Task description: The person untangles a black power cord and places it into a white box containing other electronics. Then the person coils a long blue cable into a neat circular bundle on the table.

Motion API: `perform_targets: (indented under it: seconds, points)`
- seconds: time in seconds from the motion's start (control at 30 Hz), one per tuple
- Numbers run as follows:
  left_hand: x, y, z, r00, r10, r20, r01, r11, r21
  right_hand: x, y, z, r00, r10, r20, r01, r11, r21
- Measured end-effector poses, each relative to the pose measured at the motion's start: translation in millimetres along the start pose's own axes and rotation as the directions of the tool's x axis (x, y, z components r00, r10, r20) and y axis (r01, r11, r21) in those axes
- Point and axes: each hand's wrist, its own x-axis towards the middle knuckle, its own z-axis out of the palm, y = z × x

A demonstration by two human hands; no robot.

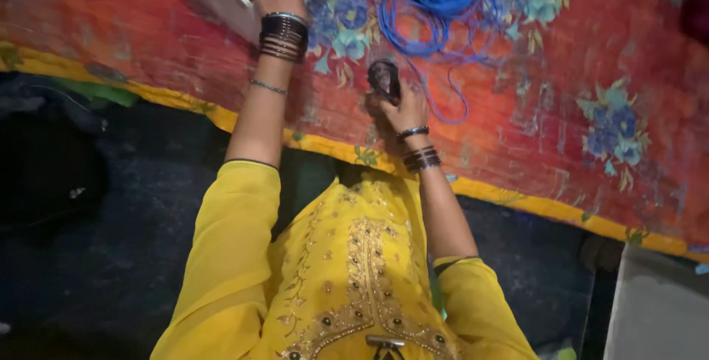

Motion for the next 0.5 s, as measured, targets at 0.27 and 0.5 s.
perform_targets:
  seconds: [0.27, 0.5]
  points:
    - [-38, -44, -44, 0.985, 0.174, 0.011, -0.169, 0.966, -0.194, 39, -51, -45, 0.999, -0.038, 0.028, 0.028, 0.959, 0.283]
    - [-100, -66, -131, 0.948, 0.257, 0.188, -0.136, 0.861, -0.49, 111, -124, -96, 0.949, -0.315, 0.015, 0.312, 0.944, 0.111]
